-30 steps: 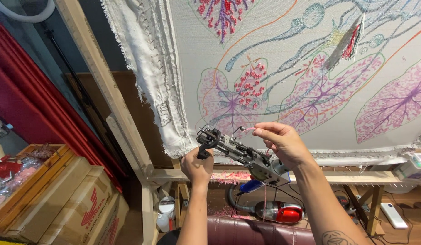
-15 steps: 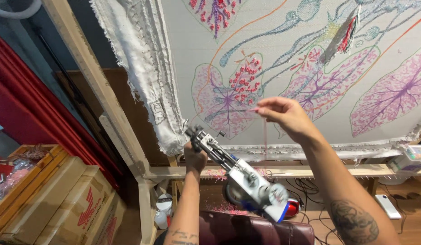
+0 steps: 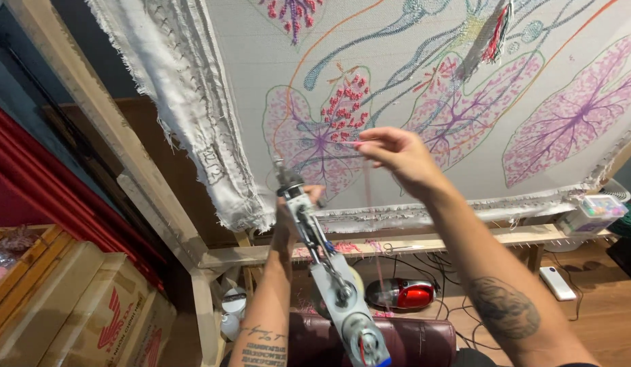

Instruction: Using a tufting gun to create a patterned rug on a frame.

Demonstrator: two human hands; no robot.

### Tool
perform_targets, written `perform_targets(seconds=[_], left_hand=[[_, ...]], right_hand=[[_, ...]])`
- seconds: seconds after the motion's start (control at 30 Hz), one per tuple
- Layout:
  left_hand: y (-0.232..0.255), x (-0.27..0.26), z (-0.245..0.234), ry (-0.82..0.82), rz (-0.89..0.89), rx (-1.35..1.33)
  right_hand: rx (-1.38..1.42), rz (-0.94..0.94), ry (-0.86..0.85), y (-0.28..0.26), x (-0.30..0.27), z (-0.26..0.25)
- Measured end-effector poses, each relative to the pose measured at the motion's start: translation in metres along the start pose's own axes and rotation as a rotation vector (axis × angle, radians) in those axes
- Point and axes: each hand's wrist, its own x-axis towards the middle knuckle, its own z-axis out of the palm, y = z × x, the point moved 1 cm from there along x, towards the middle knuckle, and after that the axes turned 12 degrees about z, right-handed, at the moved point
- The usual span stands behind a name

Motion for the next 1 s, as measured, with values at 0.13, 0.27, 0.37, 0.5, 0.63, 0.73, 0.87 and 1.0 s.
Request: perform_targets(seconds=[0.13,0.27,0.37,0.5,0.63,0.73,0.87,1.0], left_hand=[[0.01,-0.001,0.046,-0.545,0.564,0.328],[0.003,-0.01,0.071,-0.026,-0.066,0.55],[0.01,-0.003,0.069,-0.054,0.06,0.149],[0.018,0.006,0.067,-0.192,0.113,0.297],[0.01,0.009,0.062,-0.3,0.115,0.447],[0.042,-0.004,0.083,-0.286,0.048,0.467],[0.014,0.014,0.072,-0.255,0.101,0.505],[0.001,0.024,0.06,-0.254,0.169,0.446]], right_hand=[[0.19,0.042,-0.06,0.026,0.014,0.029],[0.224,0.11,-0.019,0.019,-0.005,0.035],[0.244,0.137,0.013,0.041,0.015,0.017],[0.354,0.21,0.044,0.059,0.02,-0.015],[0.397,0.284,0.141,0.118,0.035,-0.065],[0.124,0.369,0.269,0.251,0.062,-0.127],[-0.324,0.487,0.242,0.439,0.058,-0.197],[-0.791,0.815,0.238,0.516,0.038,-0.212]])
